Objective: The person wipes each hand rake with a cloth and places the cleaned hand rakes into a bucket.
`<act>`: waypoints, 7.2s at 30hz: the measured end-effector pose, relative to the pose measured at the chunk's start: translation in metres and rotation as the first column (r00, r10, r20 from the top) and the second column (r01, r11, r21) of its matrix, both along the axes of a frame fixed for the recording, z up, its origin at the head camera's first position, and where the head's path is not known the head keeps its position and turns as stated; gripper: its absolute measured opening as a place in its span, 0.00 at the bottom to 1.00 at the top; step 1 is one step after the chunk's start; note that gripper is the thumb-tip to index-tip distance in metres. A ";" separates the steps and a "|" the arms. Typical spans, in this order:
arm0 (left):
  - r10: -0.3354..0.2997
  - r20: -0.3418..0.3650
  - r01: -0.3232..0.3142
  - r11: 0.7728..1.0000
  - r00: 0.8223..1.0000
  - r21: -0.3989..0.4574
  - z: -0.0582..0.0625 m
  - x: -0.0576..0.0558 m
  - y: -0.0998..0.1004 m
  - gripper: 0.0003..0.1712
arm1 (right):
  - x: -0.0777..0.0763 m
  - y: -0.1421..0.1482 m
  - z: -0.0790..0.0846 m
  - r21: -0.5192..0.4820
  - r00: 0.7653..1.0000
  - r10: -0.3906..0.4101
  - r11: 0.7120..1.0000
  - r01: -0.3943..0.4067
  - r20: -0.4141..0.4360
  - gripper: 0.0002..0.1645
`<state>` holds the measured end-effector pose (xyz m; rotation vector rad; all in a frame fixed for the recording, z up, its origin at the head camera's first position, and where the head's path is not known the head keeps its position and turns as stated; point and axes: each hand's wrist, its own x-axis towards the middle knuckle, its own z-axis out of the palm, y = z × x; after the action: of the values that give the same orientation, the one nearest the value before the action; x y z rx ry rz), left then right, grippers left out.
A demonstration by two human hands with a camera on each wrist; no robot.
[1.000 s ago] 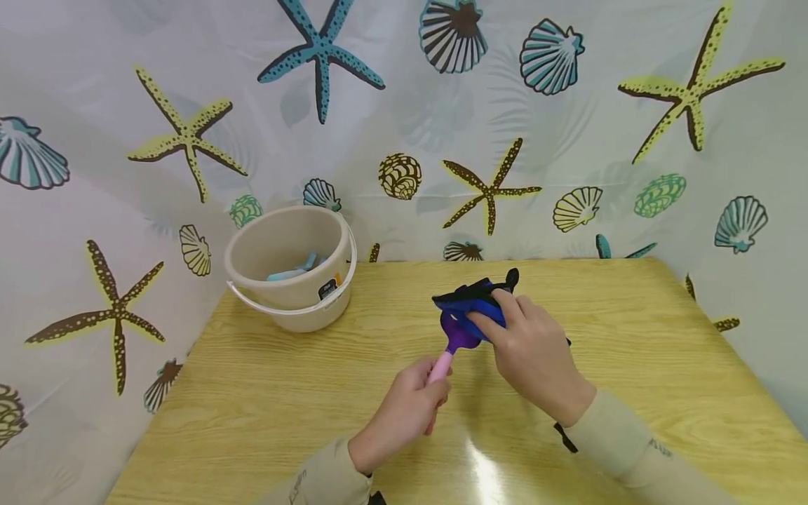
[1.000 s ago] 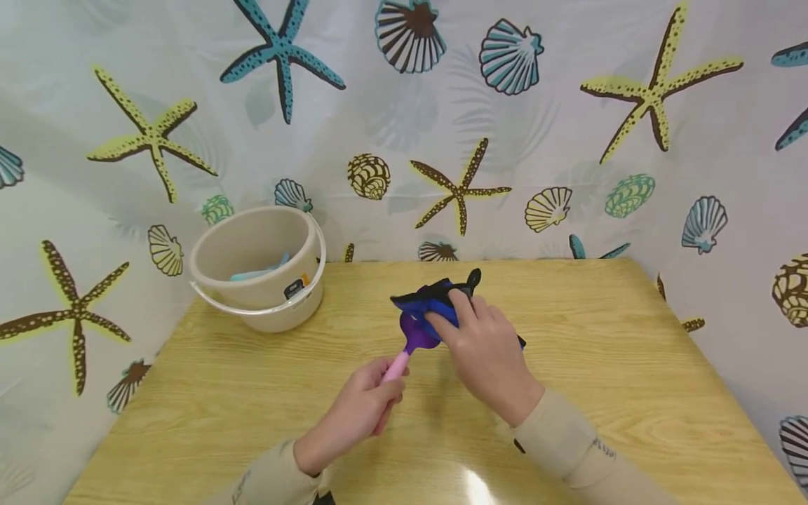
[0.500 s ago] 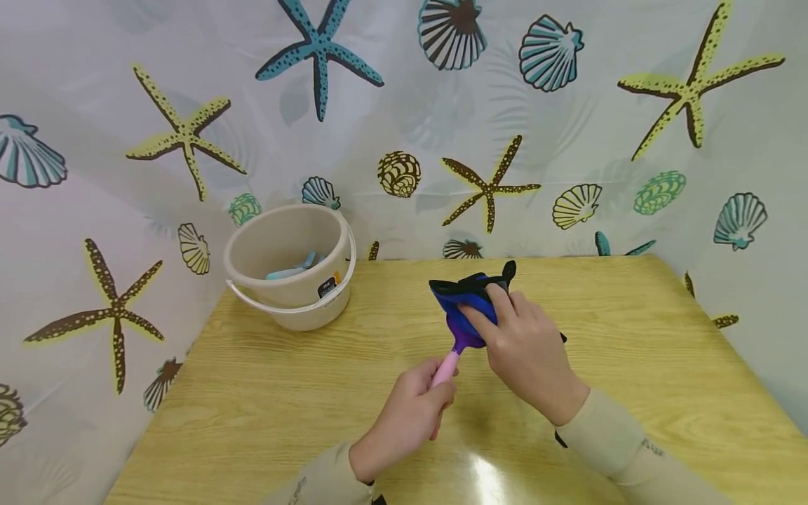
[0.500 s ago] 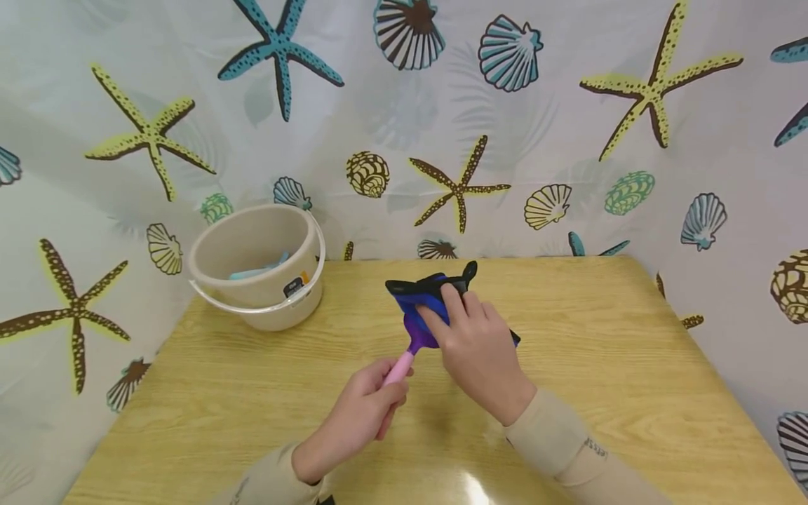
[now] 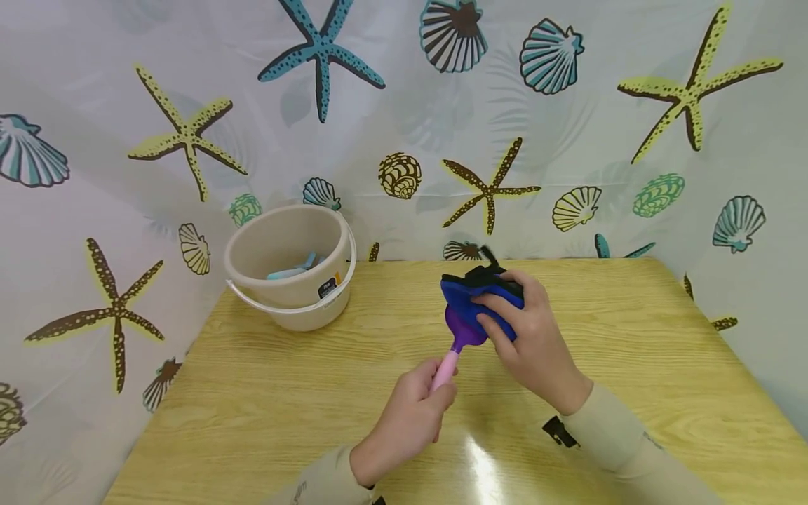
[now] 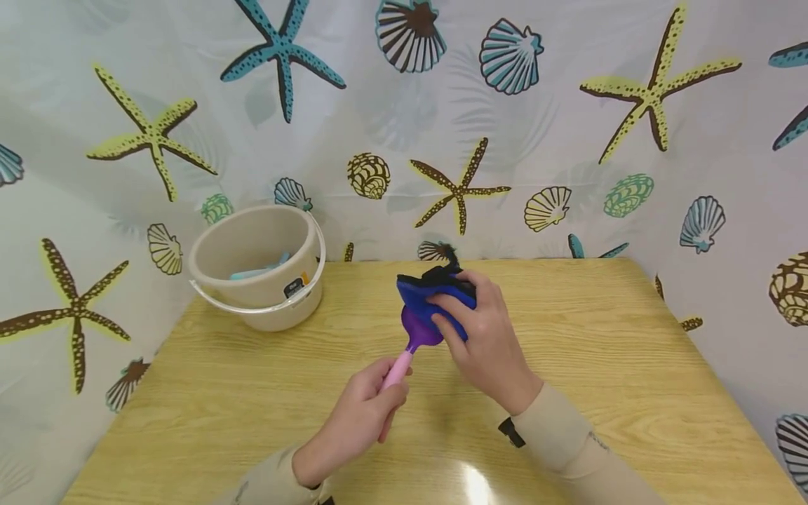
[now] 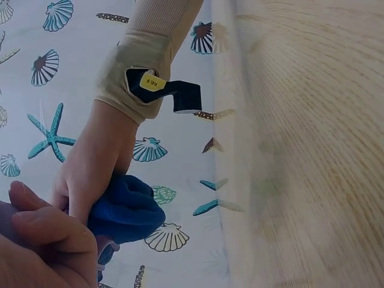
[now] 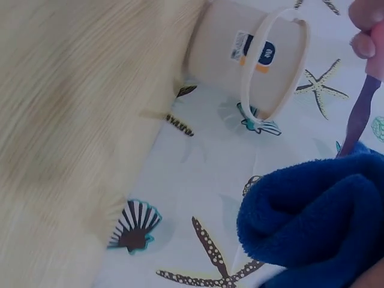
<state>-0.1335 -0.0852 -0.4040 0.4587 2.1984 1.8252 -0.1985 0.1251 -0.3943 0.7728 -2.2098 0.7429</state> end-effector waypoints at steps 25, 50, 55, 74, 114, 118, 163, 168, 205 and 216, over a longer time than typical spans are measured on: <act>-0.001 0.084 0.002 1.000 0.996 -0.013 0.009 0.000 0.004 0.11 | -0.001 0.008 0.012 0.109 0.934 -0.270 0.947 0.301 -0.232 0.39; -0.016 0.014 0.016 1.000 1.000 -0.008 -0.010 -0.006 0.003 0.10 | 0.021 -0.007 -0.001 0.243 0.998 0.067 0.968 -0.061 -0.016 0.30; -0.037 0.025 0.039 0.998 0.999 -0.048 -0.012 -0.003 0.004 0.07 | 0.014 -0.005 -0.003 0.245 0.998 0.066 0.968 -0.058 -0.021 0.26; -0.015 0.058 0.017 0.999 0.998 -0.031 -0.010 -0.003 0.010 0.08 | -0.012 0.005 0.007 0.211 0.936 -0.222 0.936 0.283 -0.273 0.38; -0.018 0.160 0.016 1.000 0.987 0.014 -0.010 -0.007 0.003 0.08 | -0.010 -0.010 0.020 0.211 0.998 -0.045 0.976 0.056 -0.054 0.37; -0.048 0.154 0.044 0.999 0.987 0.028 -0.011 -0.006 0.004 0.06 | -0.016 -0.014 0.013 0.330 0.994 -0.090 0.938 0.104 -0.058 0.39; -0.077 0.218 0.037 0.983 0.973 0.179 -0.011 -0.012 0.006 0.09 | 0.003 -0.015 -0.007 0.328 0.990 0.118 0.941 -0.089 -0.071 0.40; -0.094 0.277 0.025 0.970 0.956 0.241 -0.008 -0.011 0.004 0.06 | -0.002 -0.007 -0.014 0.342 0.984 0.096 0.939 -0.038 -0.153 0.40; -0.062 0.331 -0.027 0.966 0.942 0.257 -0.005 -0.009 0.002 0.07 | -0.004 0.014 -0.016 0.280 0.988 0.135 0.948 -0.150 0.072 0.41; -0.104 0.340 -0.004 0.954 0.935 0.301 -0.002 -0.009 0.001 0.11 | -0.020 0.031 -0.012 0.306 0.987 0.022 0.952 0.028 -0.156 0.44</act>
<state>-0.1422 -0.0841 -0.4062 0.2149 1.6704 2.0349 -0.2183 0.1561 -0.4068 0.9449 -2.2057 0.3234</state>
